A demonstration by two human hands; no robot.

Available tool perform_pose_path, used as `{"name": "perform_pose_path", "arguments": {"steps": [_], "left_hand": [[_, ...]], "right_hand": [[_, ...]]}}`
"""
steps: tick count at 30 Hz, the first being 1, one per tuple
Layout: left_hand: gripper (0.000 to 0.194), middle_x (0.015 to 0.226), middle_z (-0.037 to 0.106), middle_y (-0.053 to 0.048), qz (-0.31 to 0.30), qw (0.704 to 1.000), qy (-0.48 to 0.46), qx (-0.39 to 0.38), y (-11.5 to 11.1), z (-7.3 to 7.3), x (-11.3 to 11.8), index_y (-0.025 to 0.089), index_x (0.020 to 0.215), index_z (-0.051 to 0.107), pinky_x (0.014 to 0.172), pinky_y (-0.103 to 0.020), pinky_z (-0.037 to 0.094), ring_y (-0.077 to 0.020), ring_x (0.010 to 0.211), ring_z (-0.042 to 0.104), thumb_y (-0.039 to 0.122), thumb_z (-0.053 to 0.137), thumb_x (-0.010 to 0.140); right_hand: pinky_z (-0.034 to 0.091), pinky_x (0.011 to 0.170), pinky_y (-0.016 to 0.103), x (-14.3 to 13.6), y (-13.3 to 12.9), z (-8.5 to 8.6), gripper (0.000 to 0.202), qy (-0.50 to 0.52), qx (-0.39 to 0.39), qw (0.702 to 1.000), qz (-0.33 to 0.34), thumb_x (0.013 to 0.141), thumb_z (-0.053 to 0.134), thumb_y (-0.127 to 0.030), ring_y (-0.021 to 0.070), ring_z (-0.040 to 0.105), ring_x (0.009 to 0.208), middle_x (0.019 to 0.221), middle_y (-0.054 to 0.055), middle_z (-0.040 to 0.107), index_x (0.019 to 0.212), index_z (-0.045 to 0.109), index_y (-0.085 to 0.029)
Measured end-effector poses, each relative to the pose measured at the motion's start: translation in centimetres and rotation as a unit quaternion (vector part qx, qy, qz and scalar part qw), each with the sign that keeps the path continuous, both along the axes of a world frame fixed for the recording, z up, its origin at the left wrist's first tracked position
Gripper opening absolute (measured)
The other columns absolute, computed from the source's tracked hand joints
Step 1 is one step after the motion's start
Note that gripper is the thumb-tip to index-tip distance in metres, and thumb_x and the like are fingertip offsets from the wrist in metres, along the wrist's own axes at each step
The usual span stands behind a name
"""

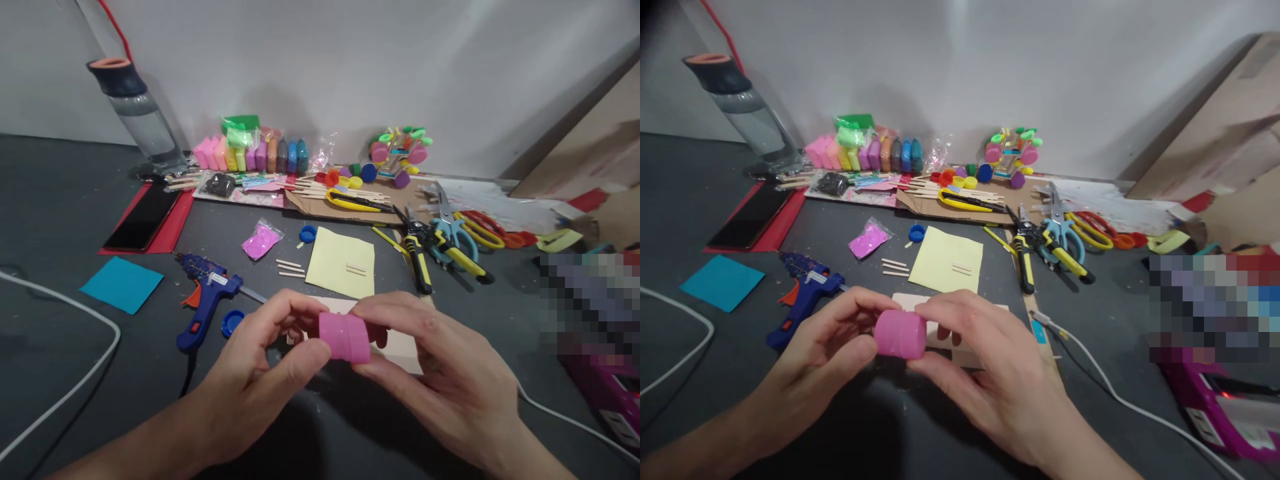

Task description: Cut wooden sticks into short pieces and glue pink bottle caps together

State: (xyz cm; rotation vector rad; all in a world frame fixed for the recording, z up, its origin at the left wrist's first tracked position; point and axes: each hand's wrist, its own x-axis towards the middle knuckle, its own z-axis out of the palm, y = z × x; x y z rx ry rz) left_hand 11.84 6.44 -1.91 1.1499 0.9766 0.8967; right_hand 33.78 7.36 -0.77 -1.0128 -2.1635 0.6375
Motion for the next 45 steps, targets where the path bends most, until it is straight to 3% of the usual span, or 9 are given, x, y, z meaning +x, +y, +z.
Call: {"name": "perform_pose_path", "arguments": {"steps": [3,7,16,26,32,35,39,42,45], "left_hand": [[0.03,0.119,0.066,0.002,-0.002,0.998,0.043,0.05,-0.3,-0.4,-0.5,0.037,0.12,0.061,0.088,-0.024,0.048,-0.0183,0.11,0.06,0.037,0.067,0.091],[0.026,0.116,0.066,0.002,-0.011,0.992,0.087,0.087,-0.3,-0.5,-0.5,0.038,0.118,0.062,0.085,-0.024,0.049,-0.0186,0.109,0.061,0.035,0.065,0.092],[0.017,0.106,0.069,-0.001,-0.008,0.996,0.052,0.068,-0.1,-0.3,-0.1,0.031,0.108,0.067,0.08,-0.025,0.051,-0.0187,0.102,0.065,0.036,0.064,0.093],[0.017,0.106,0.07,0.001,-0.003,0.997,0.041,0.061,0.0,-0.6,0.0,0.032,0.108,0.068,0.083,-0.023,0.051,-0.0159,0.1,0.064,0.035,0.066,0.092],[0.023,0.104,0.069,-0.001,-0.035,0.997,0.063,0.029,-0.1,0.1,-0.3,0.03,0.107,0.067,0.085,-0.028,0.05,-0.0193,0.098,0.063,0.047,0.06,0.093],[0.03,0.114,0.067,-0.003,-0.034,0.998,0.047,0.027,0.1,0.4,-0.6,0.031,0.115,0.065,0.088,-0.03,0.049,-0.0224,0.106,0.061,0.051,0.059,0.092],[0.041,0.13,0.059,-0.001,-0.072,0.997,-0.011,0.031,0.6,0.2,-0.9,0.038,0.126,0.06,0.097,-0.029,0.046,-0.0228,0.122,0.054,0.039,0.072,0.086],[0.049,0.136,0.054,0.0,-0.11,0.991,-0.011,0.074,0.9,0.1,-0.9,0.039,0.125,0.063,0.107,-0.028,0.039,-0.0212,0.13,0.049,0.028,0.079,0.08],[0.048,0.135,0.053,0.001,-0.131,0.987,-0.005,0.094,0.9,0.2,-0.9,0.04,0.12,0.067,0.111,-0.029,0.037,-0.0204,0.132,0.049,0.023,0.082,0.077]], "right_hand": [[0.049,0.077,0.03,0.1,-0.3,-0.2,0.028,0.033,-0.051,0.998,-0.028,0.093,0.068,-0.038,0.0167,0.065,0.088,0.1,0.0,0.067,0.118,0.057,-0.032],[0.048,0.077,0.029,0.2,-0.6,-0.6,0.034,0.027,-0.06,0.997,-0.045,0.093,0.069,-0.037,0.0155,0.064,0.085,0.098,-0.001,0.067,0.124,0.057,-0.035],[0.047,0.091,0.025,0.3,-0.6,-0.8,0.041,0.023,-0.004,1.0,-0.019,0.093,0.069,-0.033,0.015,0.065,0.102,0.112,-0.001,0.069,0.132,0.056,-0.035],[0.05,0.08,0.022,-0.1,-0.3,-0.5,0.033,-0.006,0.016,1.0,-0.021,0.096,0.064,-0.039,0.0131,0.067,0.091,0.103,0.0,0.071,0.127,0.055,-0.032],[0.054,0.072,0.023,-0.3,-0.3,-0.3,0.03,0.058,-0.087,0.993,-0.051,0.091,0.068,-0.045,0.0152,0.068,0.082,0.099,0.001,0.073,0.118,0.064,-0.034],[0.055,0.065,0.02,-0.7,0.0,0.0,0.025,0.161,-0.242,0.956,-0.036,0.09,0.07,-0.045,0.0143,0.068,0.076,0.094,0.002,0.073,0.11,0.071,-0.029],[0.051,0.054,0.016,-0.8,0.6,-0.1,0.03,0.259,-0.418,0.871,0.014,0.085,0.075,-0.045,0.0097,0.059,0.061,0.082,0.002,0.068,0.104,0.073,-0.021],[0.048,0.054,0.015,-0.8,0.7,-0.7,0.032,0.294,-0.493,0.817,0.052,0.082,0.078,-0.043,0.0072,0.055,0.059,0.077,0.001,0.064,0.102,0.073,-0.019],[0.046,0.054,0.014,-0.8,0.5,-1.3,0.033,0.316,-0.516,0.792,0.079,0.082,0.079,-0.044,0.0062,0.054,0.059,0.077,0.0,0.063,0.102,0.072,-0.019]]}}
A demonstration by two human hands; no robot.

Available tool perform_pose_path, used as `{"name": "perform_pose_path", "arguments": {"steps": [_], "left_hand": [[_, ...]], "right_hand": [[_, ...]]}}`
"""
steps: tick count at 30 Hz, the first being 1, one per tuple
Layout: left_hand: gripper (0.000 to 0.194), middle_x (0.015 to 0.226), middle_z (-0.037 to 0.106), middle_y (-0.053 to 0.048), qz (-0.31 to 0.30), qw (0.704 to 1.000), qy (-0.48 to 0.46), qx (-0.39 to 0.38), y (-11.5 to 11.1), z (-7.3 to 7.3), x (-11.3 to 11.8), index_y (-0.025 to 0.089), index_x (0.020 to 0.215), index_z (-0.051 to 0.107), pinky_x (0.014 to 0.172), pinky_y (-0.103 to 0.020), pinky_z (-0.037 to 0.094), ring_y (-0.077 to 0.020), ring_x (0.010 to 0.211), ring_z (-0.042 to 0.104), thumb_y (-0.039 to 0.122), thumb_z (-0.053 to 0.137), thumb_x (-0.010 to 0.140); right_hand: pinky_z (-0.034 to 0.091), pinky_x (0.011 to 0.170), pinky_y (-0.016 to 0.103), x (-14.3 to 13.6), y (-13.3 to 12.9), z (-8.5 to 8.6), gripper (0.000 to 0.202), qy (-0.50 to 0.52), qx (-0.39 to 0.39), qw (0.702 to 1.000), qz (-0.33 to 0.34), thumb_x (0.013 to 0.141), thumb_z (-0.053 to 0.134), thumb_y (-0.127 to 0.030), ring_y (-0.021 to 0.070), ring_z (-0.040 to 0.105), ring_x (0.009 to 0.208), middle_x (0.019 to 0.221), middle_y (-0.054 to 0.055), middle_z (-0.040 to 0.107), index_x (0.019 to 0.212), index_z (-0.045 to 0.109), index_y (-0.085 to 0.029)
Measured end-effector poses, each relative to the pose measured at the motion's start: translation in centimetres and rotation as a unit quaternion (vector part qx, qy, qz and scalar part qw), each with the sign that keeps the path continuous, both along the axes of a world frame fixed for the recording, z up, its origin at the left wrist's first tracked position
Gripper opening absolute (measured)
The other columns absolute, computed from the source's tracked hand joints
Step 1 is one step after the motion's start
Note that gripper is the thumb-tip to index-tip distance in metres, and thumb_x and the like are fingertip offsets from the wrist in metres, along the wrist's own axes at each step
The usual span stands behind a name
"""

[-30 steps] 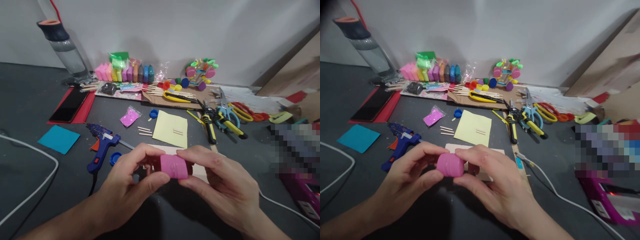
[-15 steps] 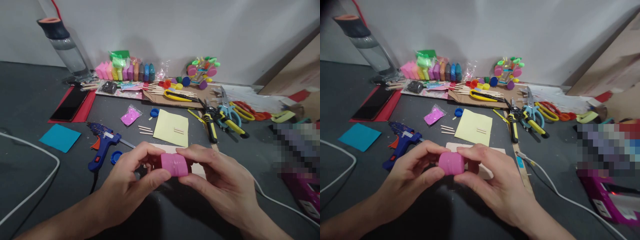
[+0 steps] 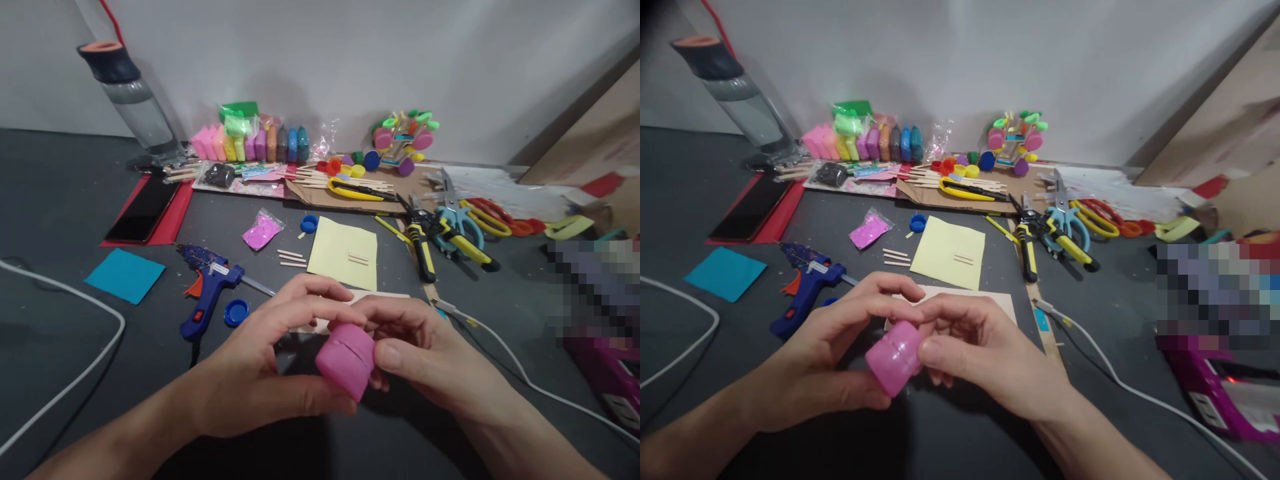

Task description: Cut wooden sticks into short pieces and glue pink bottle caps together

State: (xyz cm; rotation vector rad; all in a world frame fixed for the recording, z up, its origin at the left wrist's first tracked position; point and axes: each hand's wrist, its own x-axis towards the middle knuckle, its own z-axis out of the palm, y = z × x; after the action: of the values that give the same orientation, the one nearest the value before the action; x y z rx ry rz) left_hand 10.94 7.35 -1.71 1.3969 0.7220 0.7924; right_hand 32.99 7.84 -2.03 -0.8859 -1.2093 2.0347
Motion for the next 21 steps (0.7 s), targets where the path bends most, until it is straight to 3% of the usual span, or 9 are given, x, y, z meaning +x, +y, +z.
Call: {"name": "perform_pose_path", "arguments": {"steps": [6,15,18,21], "left_hand": [[0.047,0.13,0.055,0.002,0.014,0.999,0.025,0.023,0.0,-0.1,0.0,0.039,0.113,0.069,0.107,-0.025,0.038,-0.0175,0.125,0.053,0.017,0.083,0.074],[0.039,0.122,0.06,-0.003,0.035,0.996,0.029,0.076,0.0,-0.4,0.1,0.03,0.109,0.069,0.104,-0.03,0.043,-0.0211,0.117,0.057,0.024,0.084,0.074],[0.043,0.121,0.062,-0.003,0.051,0.993,0.006,0.111,0.1,-0.7,0.1,0.029,0.111,0.066,0.102,-0.029,0.044,-0.02,0.118,0.056,0.021,0.085,0.073],[0.04,0.117,0.065,-0.003,0.075,0.989,-0.008,0.129,0.0,-0.7,0.2,0.026,0.111,0.063,0.102,-0.029,0.045,-0.0195,0.116,0.058,0.02,0.082,0.077]], "right_hand": [[0.044,0.054,0.015,-0.3,-0.2,0.0,0.032,0.004,-0.007,1.0,-0.004,0.083,0.079,-0.043,0.0063,0.053,0.059,0.074,0.0,0.062,0.103,0.073,-0.019],[0.046,0.055,0.015,-0.3,0.0,-0.6,0.027,0.021,-0.01,1.0,-0.004,0.084,0.077,-0.043,0.0064,0.055,0.06,0.076,0.0,0.064,0.1,0.074,-0.02],[0.046,0.055,0.015,0.0,0.3,-1.0,0.029,0.027,0.0,0.999,-0.031,0.089,0.072,-0.047,0.007,0.056,0.06,0.078,0.001,0.067,0.105,0.075,-0.024],[0.046,0.057,0.016,0.2,1.0,-1.5,0.029,-0.033,0.027,0.996,-0.078,0.091,0.068,-0.049,0.0081,0.057,0.061,0.076,0.002,0.068,0.103,0.075,-0.024]]}}
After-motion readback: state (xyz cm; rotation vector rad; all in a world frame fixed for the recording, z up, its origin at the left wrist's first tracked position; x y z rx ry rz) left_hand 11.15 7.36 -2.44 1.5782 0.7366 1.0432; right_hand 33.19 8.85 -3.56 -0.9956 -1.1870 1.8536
